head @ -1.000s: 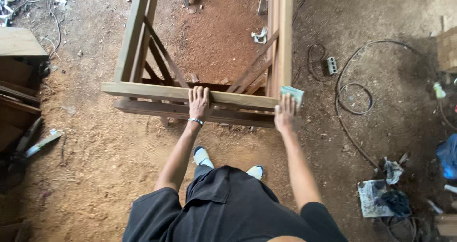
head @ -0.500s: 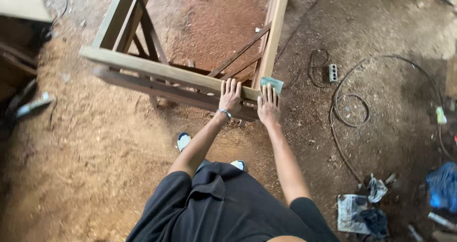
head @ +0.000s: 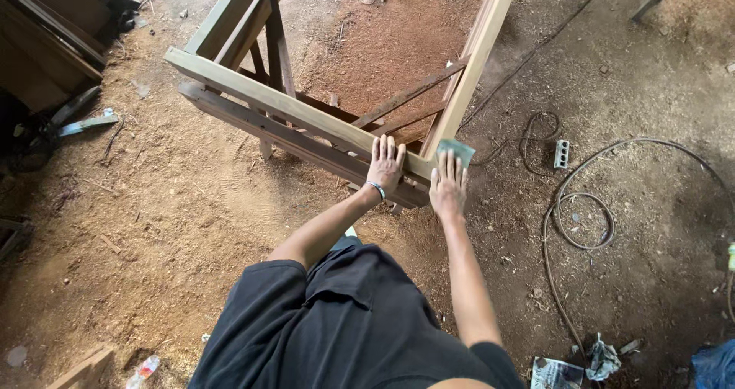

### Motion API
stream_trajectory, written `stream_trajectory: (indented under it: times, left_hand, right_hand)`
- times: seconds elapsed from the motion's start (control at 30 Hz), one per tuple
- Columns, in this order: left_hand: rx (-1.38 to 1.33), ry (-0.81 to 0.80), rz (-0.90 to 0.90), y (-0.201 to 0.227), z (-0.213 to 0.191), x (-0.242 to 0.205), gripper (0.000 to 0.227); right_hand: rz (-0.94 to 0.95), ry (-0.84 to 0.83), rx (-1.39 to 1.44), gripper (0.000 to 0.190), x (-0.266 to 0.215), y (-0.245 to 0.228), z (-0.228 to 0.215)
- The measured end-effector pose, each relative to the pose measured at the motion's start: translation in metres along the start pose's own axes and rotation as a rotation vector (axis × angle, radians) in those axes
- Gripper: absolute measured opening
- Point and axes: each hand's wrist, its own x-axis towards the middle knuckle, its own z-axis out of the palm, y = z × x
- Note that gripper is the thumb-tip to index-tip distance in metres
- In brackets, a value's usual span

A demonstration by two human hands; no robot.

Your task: The person sands the surface of a wooden frame by hand using a piece of sandpaper.

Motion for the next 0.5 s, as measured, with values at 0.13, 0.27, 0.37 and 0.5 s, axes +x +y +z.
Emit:
stream_trajectory:
  times: [0.13,0.27,0.37,0.5]
  left_hand:
    - [-0.01,0.01,0.011,0.001,0.005,-0.005,0.073]
    - [0.005,0.026,0.0,-0.005,-0.011,0.0,0.073]
    - [-0.028,0.019,-0.016,-0.001,-0.017,-0.007,0.074]
    - [-0.104,-0.017,-0.043,-0.002,-0.025,-0.006,0.072]
  right_hand:
    - [-0.116,0.02,-0.041,0.06,0.04,0.0,0.01]
    - [-0.378,-0.087,0.015,0.058,0.042,-0.004,-0.004]
    - [-0.348,-0.273,0.051,0.06,0.031,0.01,-0.028]
    - [-0.467,-0.081,-0.023,0.054,0.079,0.025,-0.019]
